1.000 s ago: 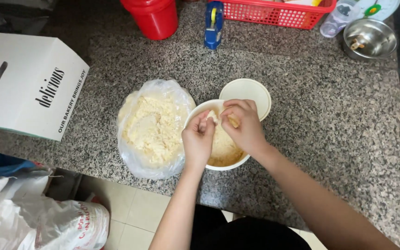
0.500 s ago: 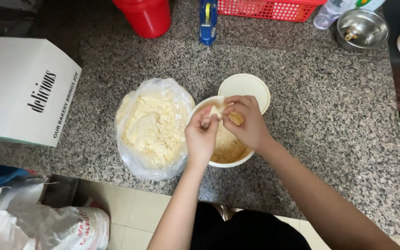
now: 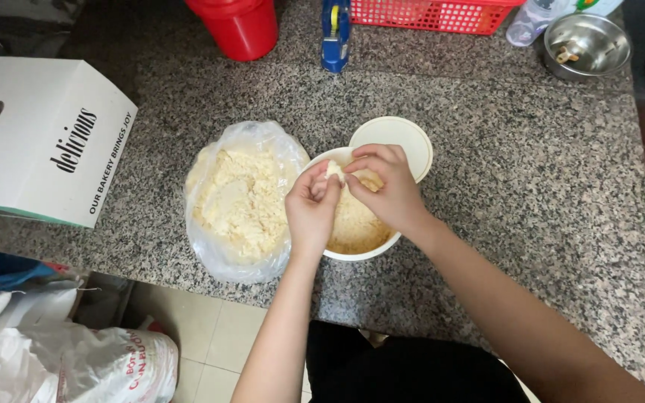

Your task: Transferring yellow food crumbs from a plastic bag into a white container by hand.

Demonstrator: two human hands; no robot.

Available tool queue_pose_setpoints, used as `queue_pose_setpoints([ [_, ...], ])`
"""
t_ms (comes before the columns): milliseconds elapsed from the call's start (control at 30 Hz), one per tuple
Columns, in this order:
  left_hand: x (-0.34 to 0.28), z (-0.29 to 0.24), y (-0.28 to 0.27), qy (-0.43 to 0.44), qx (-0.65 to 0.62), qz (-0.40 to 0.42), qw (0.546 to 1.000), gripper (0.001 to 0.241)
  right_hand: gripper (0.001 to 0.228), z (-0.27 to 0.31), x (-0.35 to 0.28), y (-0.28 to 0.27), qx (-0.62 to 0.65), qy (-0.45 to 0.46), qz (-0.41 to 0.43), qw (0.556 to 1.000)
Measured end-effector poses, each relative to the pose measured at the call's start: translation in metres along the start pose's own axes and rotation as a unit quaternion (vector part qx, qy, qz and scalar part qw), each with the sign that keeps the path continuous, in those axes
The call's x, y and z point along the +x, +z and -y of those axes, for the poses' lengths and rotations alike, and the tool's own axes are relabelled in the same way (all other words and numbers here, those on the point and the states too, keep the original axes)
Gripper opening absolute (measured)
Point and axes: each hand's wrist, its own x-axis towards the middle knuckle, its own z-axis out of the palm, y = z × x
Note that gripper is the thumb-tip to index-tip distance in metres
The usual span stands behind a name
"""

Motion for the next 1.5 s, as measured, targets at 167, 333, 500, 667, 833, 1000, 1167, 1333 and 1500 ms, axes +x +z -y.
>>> queue_pose_setpoints([
  [167,0.002,0.003,-0.001,-0.003,0.017,0.0,1.0,0.033,0.012,-0.002,-0.001,0.002,0.005,0.001,-0.018,1.0],
  [333,0.002,0.006,-0.001,0.007,0.024,-0.021,0.999,0.031,0.013,-0.003,-0.001,0.002,0.024,0.022,-0.052,0.998],
  [500,0.002,0.005,-0.003,0.005,0.015,-0.01,1.0,0.031,0.028,0.001,0.001,0.002,0.018,0.016,-0.034,0.999],
  [667,0.002,0.001,-0.002,0.0,0.014,0.003,1.0,0.032,0.017,0.006,0.0,-0.001,-0.001,0.011,0.005,1.0],
  [833,0.0,0.003,-0.001,0.013,0.025,-0.01,1.0,0.031,0.013,-0.003,-0.002,0.004,0.012,0.002,-0.023,1.0],
  [1000,0.002,0.005,-0.001,0.018,0.036,-0.019,0.999,0.029,0.014,0.0,-0.001,0.003,0.025,0.031,-0.066,0.997],
  [1167,0.003,0.007,0.001,0.025,0.034,-0.036,0.998,0.029,0.015,-0.005,-0.001,0.002,0.032,0.021,-0.076,0.996],
  [1333,0.002,0.009,0.004,0.027,0.026,-0.057,0.998,0.029,0.013,0.001,0.001,-0.002,0.035,0.026,-0.085,0.995],
  [1500,-0.002,0.002,0.007,0.033,0.032,-0.084,0.995,0.027,0.013,-0.001,-0.002,0.0,0.122,0.078,-0.107,0.984],
])
